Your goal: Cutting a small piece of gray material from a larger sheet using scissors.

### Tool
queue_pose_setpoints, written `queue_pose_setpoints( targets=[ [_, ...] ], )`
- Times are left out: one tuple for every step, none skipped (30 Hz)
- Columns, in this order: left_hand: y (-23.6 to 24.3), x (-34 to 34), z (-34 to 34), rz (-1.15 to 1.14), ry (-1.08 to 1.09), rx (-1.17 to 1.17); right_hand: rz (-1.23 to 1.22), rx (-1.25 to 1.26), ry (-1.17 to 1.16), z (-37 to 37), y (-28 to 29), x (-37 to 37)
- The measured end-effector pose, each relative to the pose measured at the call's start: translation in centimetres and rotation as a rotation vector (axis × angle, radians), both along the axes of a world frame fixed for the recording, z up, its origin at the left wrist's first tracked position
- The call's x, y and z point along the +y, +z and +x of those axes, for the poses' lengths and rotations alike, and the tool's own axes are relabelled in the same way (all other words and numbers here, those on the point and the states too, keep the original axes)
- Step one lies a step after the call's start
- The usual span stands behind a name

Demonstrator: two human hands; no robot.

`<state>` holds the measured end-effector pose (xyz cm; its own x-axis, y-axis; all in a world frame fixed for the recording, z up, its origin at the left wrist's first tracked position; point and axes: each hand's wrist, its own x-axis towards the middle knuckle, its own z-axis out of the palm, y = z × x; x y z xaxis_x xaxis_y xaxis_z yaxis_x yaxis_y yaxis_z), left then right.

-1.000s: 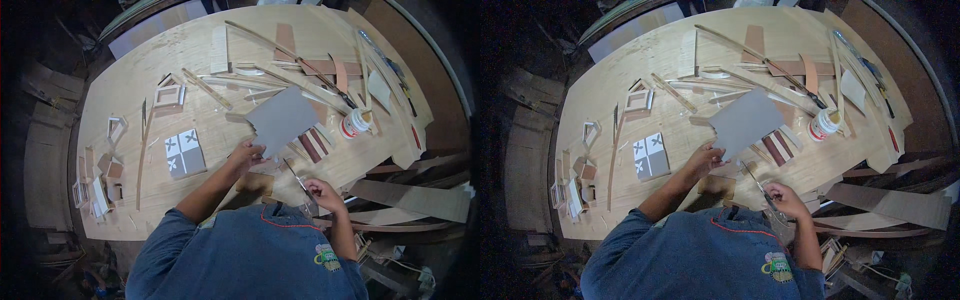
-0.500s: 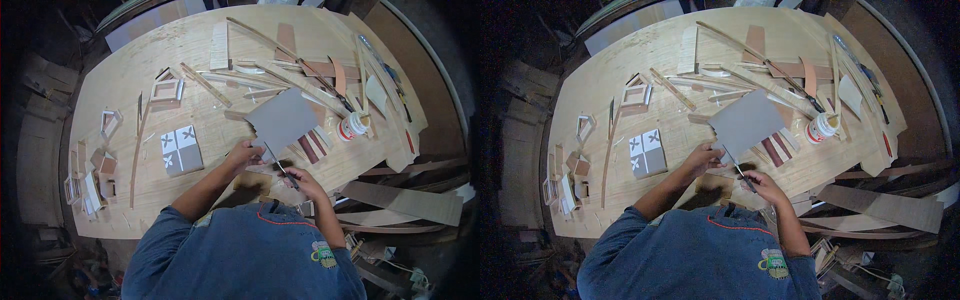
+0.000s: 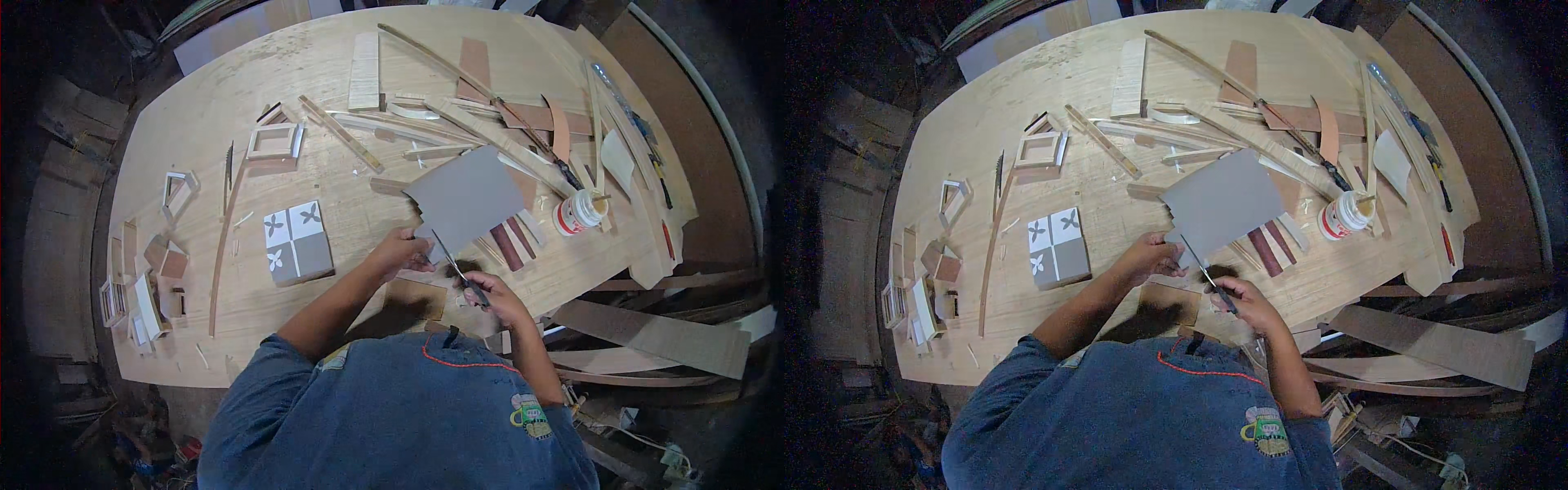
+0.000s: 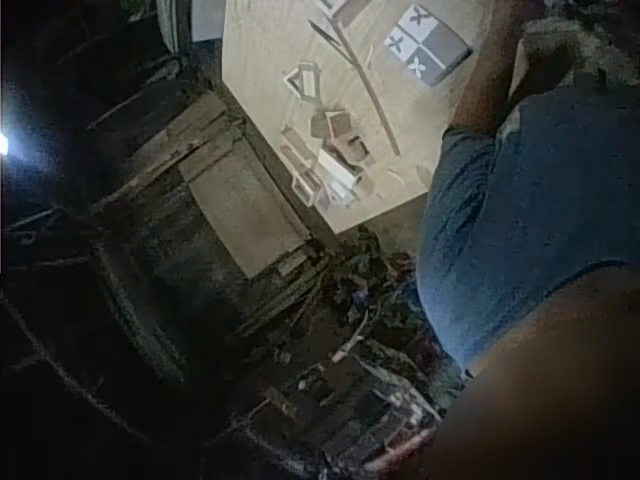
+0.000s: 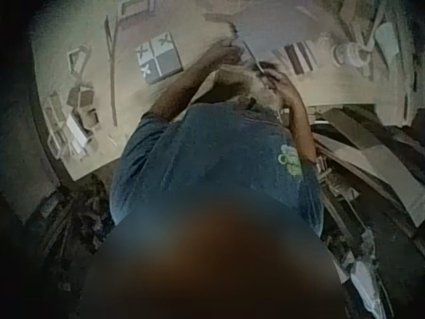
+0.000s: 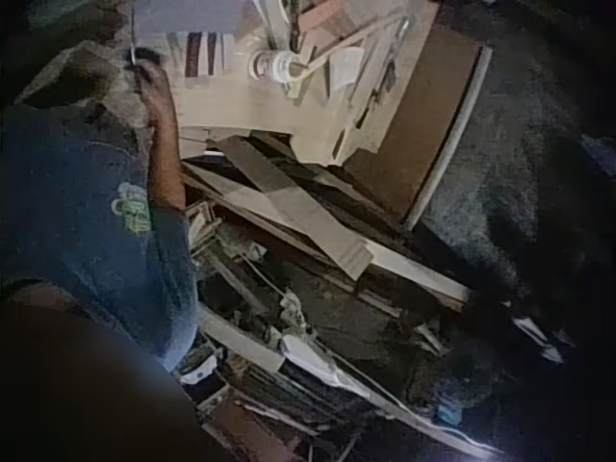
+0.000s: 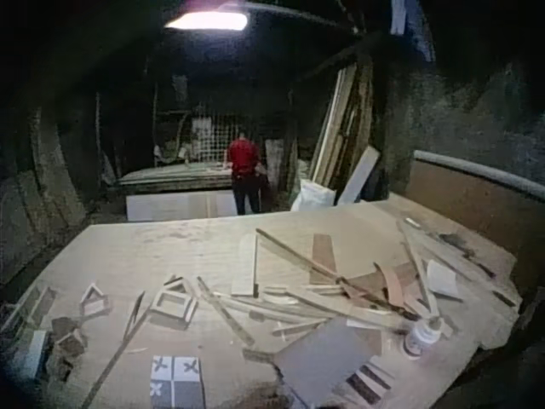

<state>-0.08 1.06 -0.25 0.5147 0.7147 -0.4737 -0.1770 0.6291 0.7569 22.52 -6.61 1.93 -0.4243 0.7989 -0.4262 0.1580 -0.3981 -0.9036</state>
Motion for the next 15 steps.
queue_pose_setpoints(
  targets=[
    [0.0, 0.0, -0.1, 0.000, 0.000, 0.000, 0.011, 0.022, -0.010, 0.1, -0.4, 0.0],
    [0.0, 0.0, -0.1, 0.006, -0.006, -0.022, 0.012, 0.022, -0.010, 0.3, -0.8, 0.0],
    [-0.1, 0.1, -0.1, 0.011, -0.012, -0.043, 0.016, 0.034, -0.009, 0.4, -1.1, -0.1],
    [-0.1, 0.1, -0.2, 0.012, -0.010, -0.042, 0.019, 0.048, -0.006, 0.4, -1.2, -0.1],
    [-0.2, 0.1, -0.3, 0.007, -0.011, -0.030, 0.020, 0.048, -0.005, 0.3, -1.1, -0.1],
    [-0.3, 0.2, -0.4, 0.003, -0.012, -0.017, 0.059, 0.016, -0.014, 0.1, -0.9, -0.1],
    [-0.4, 0.3, -0.4, 0.005, -0.013, -0.016, 0.099, -0.016, -0.024, 0.0, -0.8, -0.2],
    [-0.5, 0.4, -0.5, 0.006, -0.026, 0.001, 0.101, -0.016, -0.024, 0.1, -1.0, -0.2],
    [-0.5, 0.4, -0.6, 0.007, -0.039, 0.019, 0.103, -0.020, -0.021, 0.1, -1.3, -0.2],
    [-0.2, 0.5, -0.6, 0.008, -0.041, 0.020, 0.105, -0.023, -0.019, 0.1, -1.6, -0.3],
    [0.2, 0.5, -0.7, 0.019, -0.046, 0.028, 0.106, -0.021, -0.021, 0.0, -1.7, -0.3],
    [0.5, 0.6, -0.7, 0.029, -0.050, 0.036, 0.096, -0.010, -0.027, -0.1, -1.8, -0.2],
    [0.5, 0.7, -0.8, 0.031, -0.052, 0.037, 0.087, 0.000, -0.033, -0.2, -1.8, -0.3],
    [0.6, 0.8, -0.9, 0.027, -0.053, 0.029, 0.089, 0.001, -0.035, -0.3, -1.8, -0.3],
    [0.6, 0.9, -1.0, 0.023, -0.054, 0.021, 0.086, 0.023, -0.047, -0.4, -1.8, -0.3]
  ],
)
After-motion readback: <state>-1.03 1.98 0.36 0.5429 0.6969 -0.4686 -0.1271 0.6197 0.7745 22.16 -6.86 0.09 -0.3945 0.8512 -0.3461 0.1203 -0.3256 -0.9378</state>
